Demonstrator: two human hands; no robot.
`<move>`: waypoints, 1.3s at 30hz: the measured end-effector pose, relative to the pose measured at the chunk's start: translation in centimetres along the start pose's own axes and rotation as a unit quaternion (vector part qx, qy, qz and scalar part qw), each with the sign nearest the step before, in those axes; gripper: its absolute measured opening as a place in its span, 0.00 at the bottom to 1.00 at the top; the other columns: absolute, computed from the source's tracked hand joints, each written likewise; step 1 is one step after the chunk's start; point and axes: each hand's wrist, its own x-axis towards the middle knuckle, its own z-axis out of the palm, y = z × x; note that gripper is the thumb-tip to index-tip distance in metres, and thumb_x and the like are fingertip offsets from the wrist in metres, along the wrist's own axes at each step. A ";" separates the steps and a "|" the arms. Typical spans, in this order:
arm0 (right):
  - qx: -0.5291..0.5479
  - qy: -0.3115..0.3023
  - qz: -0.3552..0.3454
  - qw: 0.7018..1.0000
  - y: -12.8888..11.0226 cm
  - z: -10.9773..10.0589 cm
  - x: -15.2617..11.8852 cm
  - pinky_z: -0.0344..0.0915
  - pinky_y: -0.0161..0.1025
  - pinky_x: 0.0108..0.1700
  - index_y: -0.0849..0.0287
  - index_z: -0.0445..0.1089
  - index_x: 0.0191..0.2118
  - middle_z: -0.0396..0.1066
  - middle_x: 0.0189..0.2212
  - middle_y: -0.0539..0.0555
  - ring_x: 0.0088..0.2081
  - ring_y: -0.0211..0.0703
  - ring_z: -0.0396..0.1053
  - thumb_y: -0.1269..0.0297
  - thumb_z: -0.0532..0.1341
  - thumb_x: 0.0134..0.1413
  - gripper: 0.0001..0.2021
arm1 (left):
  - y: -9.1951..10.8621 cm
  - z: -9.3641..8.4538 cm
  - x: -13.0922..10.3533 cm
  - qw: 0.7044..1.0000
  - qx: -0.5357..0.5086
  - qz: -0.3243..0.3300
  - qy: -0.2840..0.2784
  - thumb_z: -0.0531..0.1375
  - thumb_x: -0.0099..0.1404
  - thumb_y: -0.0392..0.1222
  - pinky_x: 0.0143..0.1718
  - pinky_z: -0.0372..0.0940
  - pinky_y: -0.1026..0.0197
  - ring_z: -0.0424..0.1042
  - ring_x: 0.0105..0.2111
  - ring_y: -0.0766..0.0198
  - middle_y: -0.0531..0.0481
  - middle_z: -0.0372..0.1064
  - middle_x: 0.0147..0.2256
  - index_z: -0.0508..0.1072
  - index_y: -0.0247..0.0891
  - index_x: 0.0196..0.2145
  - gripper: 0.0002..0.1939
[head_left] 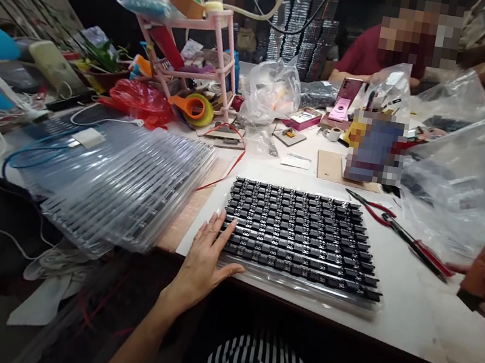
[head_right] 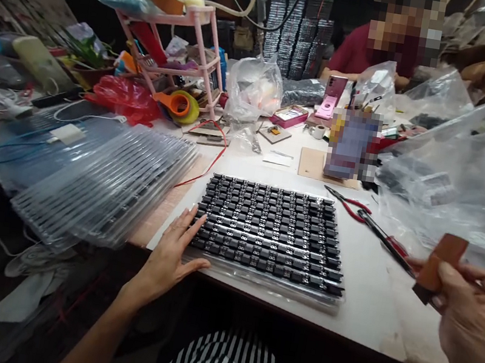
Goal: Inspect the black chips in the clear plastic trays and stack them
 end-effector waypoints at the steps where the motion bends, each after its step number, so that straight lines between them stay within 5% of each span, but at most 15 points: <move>1: 0.069 -0.018 0.011 0.997 -1.7 0.7 -0.4 0.51 0.46 0.23 0.49 0.61 0.32 0.70 0.27 0.59 0.26 0.45 0.67 0.47 0.59 0.53 0.12 | 0.1 0.0 0.1 1.000 -0.006 0.004 -0.004 0.57 0.63 0.56 0.62 0.47 0.42 0.40 0.66 0.50 0.35 0.41 0.66 0.41 0.42 0.67 0.42; 4: 0.310 -0.098 0.097 0.941 -7.1 3.8 -1.9 0.59 0.42 0.26 0.49 0.65 0.39 0.71 0.29 0.55 0.28 0.41 0.67 0.60 0.71 0.38 0.20 | 0.5 -0.2 0.1 1.000 0.002 0.004 -0.006 0.57 0.63 0.55 0.62 0.45 0.40 0.39 0.66 0.49 0.34 0.39 0.67 0.41 0.41 0.67 0.42; 9: 0.369 -0.357 0.046 0.857 -12.8 10.0 -4.1 0.60 0.33 0.23 0.48 0.54 0.61 0.69 0.37 0.52 0.28 0.36 0.63 0.61 0.68 0.44 0.37 | 1.7 -0.2 0.0 0.998 0.051 0.021 0.039 0.59 0.63 0.52 0.61 0.43 0.34 0.32 0.67 0.43 0.33 0.38 0.67 0.51 0.39 0.65 0.37; 11: 0.374 -0.407 0.031 0.833 -13.5 11.9 -4.4 0.65 0.36 0.29 0.52 0.56 0.58 0.68 0.36 0.52 0.31 0.38 0.66 0.58 0.67 0.48 0.32 | 2.0 0.1 0.0 0.997 0.056 0.037 0.046 0.59 0.63 0.50 0.61 0.44 0.34 0.33 0.67 0.43 0.35 0.40 0.66 0.55 0.40 0.63 0.34; 14: 0.332 -0.465 0.001 0.821 -14.1 14.0 -4.5 0.64 0.35 0.29 0.60 0.68 0.39 0.68 0.29 0.52 0.27 0.36 0.65 0.51 0.62 0.55 0.16 | 2.2 0.5 0.1 0.995 0.057 0.057 0.051 0.59 0.64 0.50 0.60 0.48 0.37 0.40 0.66 0.43 0.38 0.49 0.65 0.60 0.41 0.61 0.30; 18: 0.262 -0.471 -0.025 0.842 -14.6 15.6 -4.5 0.57 0.32 0.23 0.61 0.66 0.27 0.67 0.23 0.51 0.22 0.32 0.60 0.46 0.58 0.55 0.21 | 2.1 0.9 0.2 0.994 0.063 0.067 0.062 0.57 0.64 0.54 0.59 0.53 0.41 0.48 0.64 0.43 0.40 0.56 0.62 0.64 0.40 0.59 0.28; 23: 0.267 -0.442 -0.006 0.856 -14.9 16.3 -4.5 0.59 0.33 0.22 0.60 0.64 0.42 0.70 0.28 0.52 0.22 0.33 0.62 0.47 0.57 0.57 0.19 | 2.1 1.0 0.1 0.994 0.057 0.062 0.075 0.56 0.65 0.54 0.60 0.52 0.42 0.51 0.63 0.45 0.43 0.59 0.61 0.65 0.40 0.58 0.27; 28: 0.275 -0.483 -0.008 0.831 -14.8 16.9 -4.5 0.63 0.35 0.25 0.59 0.48 0.62 0.70 0.32 0.51 0.24 0.35 0.65 0.51 0.59 0.56 0.33 | 2.1 1.0 0.1 0.993 0.049 0.066 0.081 0.56 0.65 0.54 0.60 0.51 0.42 0.51 0.63 0.45 0.46 0.61 0.59 0.65 0.40 0.58 0.26; 31: 0.278 -0.499 -0.012 0.821 -14.8 17.4 -4.7 0.65 0.37 0.24 0.58 0.43 0.64 0.68 0.28 0.49 0.24 0.38 0.68 0.51 0.60 0.56 0.37 | 2.1 1.1 0.1 0.993 0.048 0.069 0.083 0.55 0.66 0.54 0.60 0.51 0.41 0.51 0.63 0.44 0.47 0.61 0.60 0.65 0.39 0.57 0.26; 39: 0.280 -0.504 0.006 0.817 -15.1 18.0 -4.8 0.67 0.37 0.23 0.57 0.47 0.61 0.68 0.26 0.47 0.24 0.40 0.69 0.50 0.62 0.53 0.36 | 2.0 1.1 0.0 0.994 0.047 0.069 0.070 0.55 0.66 0.55 0.60 0.49 0.41 0.49 0.63 0.42 0.50 0.60 0.60 0.64 0.39 0.58 0.28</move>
